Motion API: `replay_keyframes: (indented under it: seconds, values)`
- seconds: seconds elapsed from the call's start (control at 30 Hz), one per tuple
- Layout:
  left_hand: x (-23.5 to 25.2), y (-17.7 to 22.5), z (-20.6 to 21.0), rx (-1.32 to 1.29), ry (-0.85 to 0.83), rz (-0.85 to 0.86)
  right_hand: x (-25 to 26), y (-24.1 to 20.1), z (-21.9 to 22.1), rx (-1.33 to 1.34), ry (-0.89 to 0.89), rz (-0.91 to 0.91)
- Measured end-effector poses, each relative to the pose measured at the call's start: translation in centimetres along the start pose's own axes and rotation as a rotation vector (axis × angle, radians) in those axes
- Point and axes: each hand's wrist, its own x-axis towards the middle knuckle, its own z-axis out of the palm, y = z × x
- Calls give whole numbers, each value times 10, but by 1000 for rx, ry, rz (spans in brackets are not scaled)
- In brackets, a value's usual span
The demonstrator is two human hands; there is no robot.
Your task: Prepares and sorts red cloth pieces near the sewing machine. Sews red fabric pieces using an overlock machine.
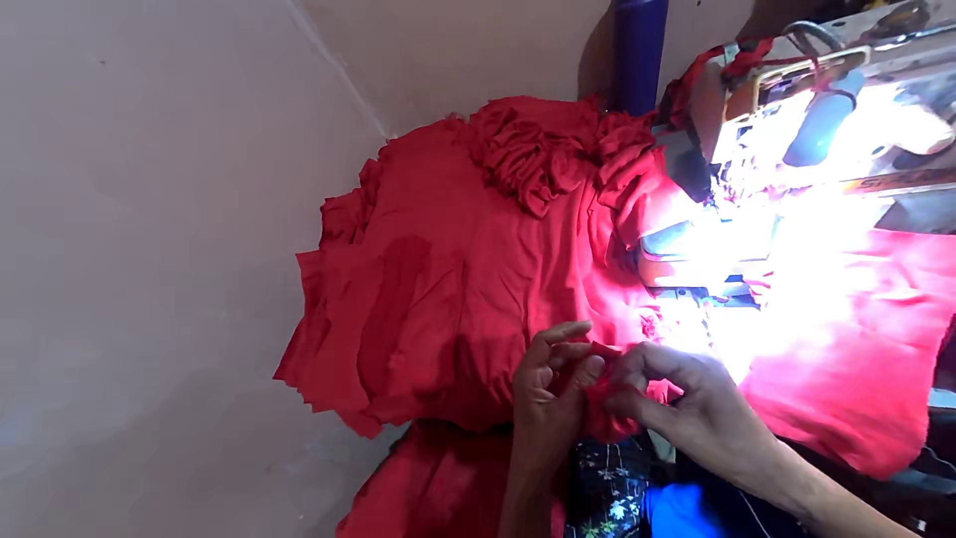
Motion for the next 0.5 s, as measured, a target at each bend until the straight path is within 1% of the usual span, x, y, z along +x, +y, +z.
replay_keyframes:
  seconds: [0.1, 0.33, 0.5]
  values:
    - [-4, 4, -4, -15, -15, 0, -3, 0, 3, 50, 25, 64]
    - [-6, 5, -1, 10, 9, 9, -3, -2, 5, 101, 102, 92]
    - [-10, 2, 3, -147, 59, -58, -3, 2, 10, 191, 151, 128]
